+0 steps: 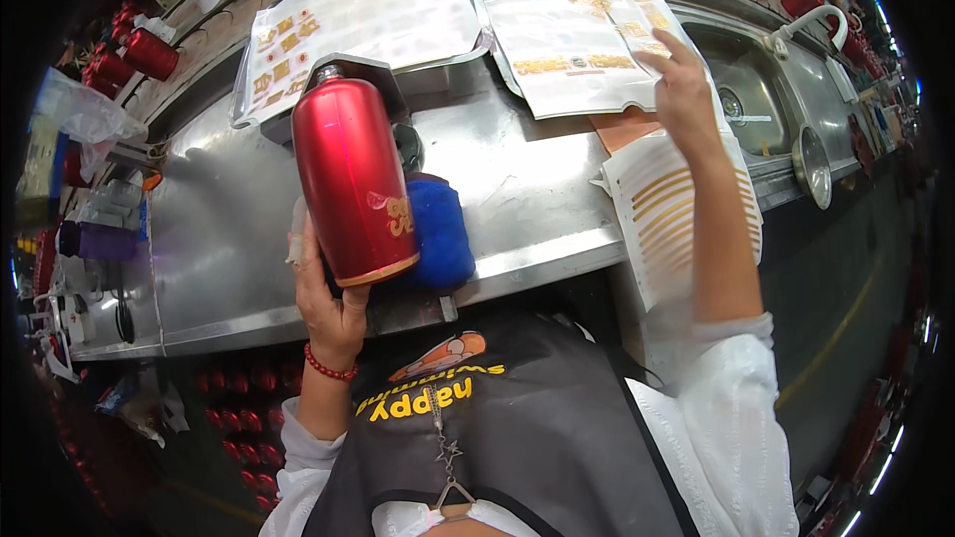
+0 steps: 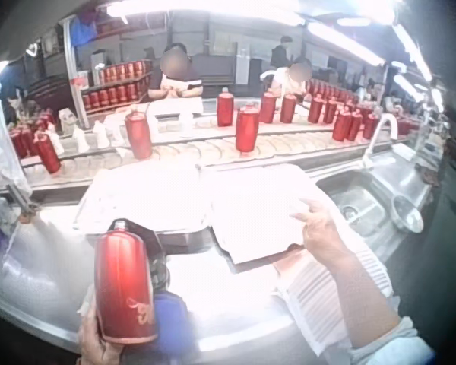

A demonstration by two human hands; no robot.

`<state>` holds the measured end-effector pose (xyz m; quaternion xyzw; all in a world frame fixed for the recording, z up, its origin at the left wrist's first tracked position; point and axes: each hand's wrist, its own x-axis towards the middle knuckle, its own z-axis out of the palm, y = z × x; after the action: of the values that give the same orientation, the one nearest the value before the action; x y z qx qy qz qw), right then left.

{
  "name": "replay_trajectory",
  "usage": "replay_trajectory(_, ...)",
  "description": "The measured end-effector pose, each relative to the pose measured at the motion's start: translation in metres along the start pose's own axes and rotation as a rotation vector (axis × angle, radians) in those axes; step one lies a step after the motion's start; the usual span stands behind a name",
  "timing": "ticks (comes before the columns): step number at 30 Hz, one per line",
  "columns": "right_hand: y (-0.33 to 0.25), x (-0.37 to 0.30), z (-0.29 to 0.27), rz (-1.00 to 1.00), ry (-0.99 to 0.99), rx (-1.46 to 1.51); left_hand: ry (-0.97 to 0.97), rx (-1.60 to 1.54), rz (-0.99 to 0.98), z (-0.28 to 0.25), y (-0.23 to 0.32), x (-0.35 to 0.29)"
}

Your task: The person picks red cans from a stack, places each on a blue holder, and applies gold stickers to the sides and bottom. They smooth each sticker with a green tool and rotate the can to cover all sides. Finished cans are placed on a nearby tray.

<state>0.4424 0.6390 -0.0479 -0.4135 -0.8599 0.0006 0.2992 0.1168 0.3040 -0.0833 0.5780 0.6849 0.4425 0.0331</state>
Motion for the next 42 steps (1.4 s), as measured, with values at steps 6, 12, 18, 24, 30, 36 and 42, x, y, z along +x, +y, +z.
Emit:
replay_trajectory(6, 0.127, 0.031, 0.023, 0.140, -0.360, -0.409, 0.012, 0.016, 0.003, 0.004, -0.007, -0.001)
replay_trajectory(12, 0.191, 0.045, 0.030, 0.398, -0.143, -0.424, 0.016, -0.037, -0.016, 0.004, -0.011, -0.006)
replay_trajectory(18, 0.217, 0.042, 0.038, 0.361, -0.062, -0.476, -0.003, -0.029, -0.011, 0.005, -0.012, -0.005)
replay_trajectory(24, 0.136, 0.094, 0.023, 0.030, -0.002, -0.071, -0.016, 0.005, -0.011, 0.003, -0.010, -0.003)
replay_trajectory(30, 0.118, 0.110, 0.090, 0.137, -0.431, -0.161, -0.030, 0.057, 0.031, 0.000, -0.008, -0.001)
replay_trajectory(36, 0.078, 0.097, 0.066, -0.223, -0.169, -0.179, -0.096, 0.117, 0.025, -0.004, 0.002, 0.012)
replay_trajectory(42, -0.124, 0.094, -0.013, -0.371, -0.363, 0.357, 0.023, 0.200, 0.081, -0.006, 0.003, 0.010)
